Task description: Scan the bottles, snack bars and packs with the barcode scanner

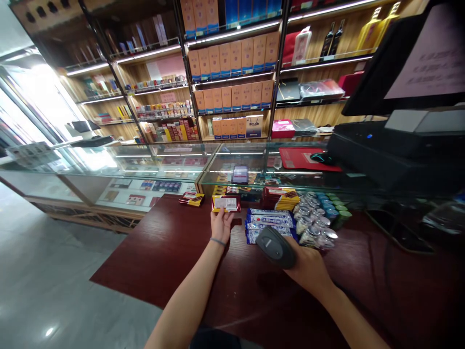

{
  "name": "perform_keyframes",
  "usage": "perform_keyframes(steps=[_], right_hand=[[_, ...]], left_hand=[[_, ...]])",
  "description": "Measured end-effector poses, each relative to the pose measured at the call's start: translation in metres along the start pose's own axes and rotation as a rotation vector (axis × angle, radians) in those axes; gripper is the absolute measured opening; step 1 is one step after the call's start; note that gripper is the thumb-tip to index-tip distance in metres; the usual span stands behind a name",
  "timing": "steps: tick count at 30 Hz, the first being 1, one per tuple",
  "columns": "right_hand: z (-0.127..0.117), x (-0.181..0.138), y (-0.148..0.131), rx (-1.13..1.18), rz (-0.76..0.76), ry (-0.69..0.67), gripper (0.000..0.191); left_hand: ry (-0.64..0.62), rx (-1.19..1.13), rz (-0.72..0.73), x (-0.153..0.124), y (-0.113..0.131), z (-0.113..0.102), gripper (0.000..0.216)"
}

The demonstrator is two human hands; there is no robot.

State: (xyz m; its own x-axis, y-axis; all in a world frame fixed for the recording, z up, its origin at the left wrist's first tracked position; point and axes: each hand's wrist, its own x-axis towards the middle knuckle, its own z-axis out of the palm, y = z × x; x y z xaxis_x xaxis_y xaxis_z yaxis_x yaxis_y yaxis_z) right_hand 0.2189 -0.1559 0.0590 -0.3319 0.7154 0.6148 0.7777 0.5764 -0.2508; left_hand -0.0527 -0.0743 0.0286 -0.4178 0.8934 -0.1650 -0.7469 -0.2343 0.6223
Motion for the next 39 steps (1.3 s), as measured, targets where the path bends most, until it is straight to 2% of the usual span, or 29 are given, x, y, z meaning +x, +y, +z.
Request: perform_keyframes(steps=[2,6,11,16,20,23,25,28,31,35,39], right_hand=[[0.001,-0.001,0.002,0.022,-0.056,-0.014,0.032],[0.006,-0.005,0.010,0.007,-0.059,0.042,0.039],[0.005,-0.005,0.016,-0.009,-0.139,0.147,0.040],[0.006,-0.009,0.027,-0.044,-0.123,0.228,0.033],[0.015,-0.017,0.046,-0.062,-0.095,0.290,0.039],[0.018,-0.017,0.058,-0.094,-0.108,0.362,0.039],[0.017,-0.017,0.063,-0.105,-0.126,0.405,0.040],[0.016,-0.017,0.067,-0.100,-0.143,0.462,0.047],[0.013,-0.017,0.065,-0.096,-0.108,0.488,0.048],[0.006,-0.015,0.059,-0.098,-0.155,0.505,0.038],[0.004,-0.016,0.063,-0.140,-0.195,0.569,0.036]], left_hand=[[0.025,-0.003,-0.009,0.000,0.000,0.000,0.021],[0.034,-0.033,-0.008,0.000,0.001,0.000,0.014],[0.085,-0.033,0.087,0.009,0.014,0.003,0.017],[0.241,0.039,0.288,0.033,0.052,-0.001,0.023],[0.295,0.340,0.567,0.051,0.098,-0.024,0.022],[0.248,0.759,0.799,0.058,0.132,-0.051,0.019],[0.185,1.083,0.883,0.059,0.152,-0.066,0.018],[-0.013,1.503,0.927,0.061,0.175,-0.081,0.027],[-0.209,1.832,0.942,0.065,0.186,-0.085,0.041],[-0.285,2.084,0.915,0.075,0.184,-0.082,0.043],[-0.343,2.155,0.864,0.086,0.178,-0.078,0.043]])
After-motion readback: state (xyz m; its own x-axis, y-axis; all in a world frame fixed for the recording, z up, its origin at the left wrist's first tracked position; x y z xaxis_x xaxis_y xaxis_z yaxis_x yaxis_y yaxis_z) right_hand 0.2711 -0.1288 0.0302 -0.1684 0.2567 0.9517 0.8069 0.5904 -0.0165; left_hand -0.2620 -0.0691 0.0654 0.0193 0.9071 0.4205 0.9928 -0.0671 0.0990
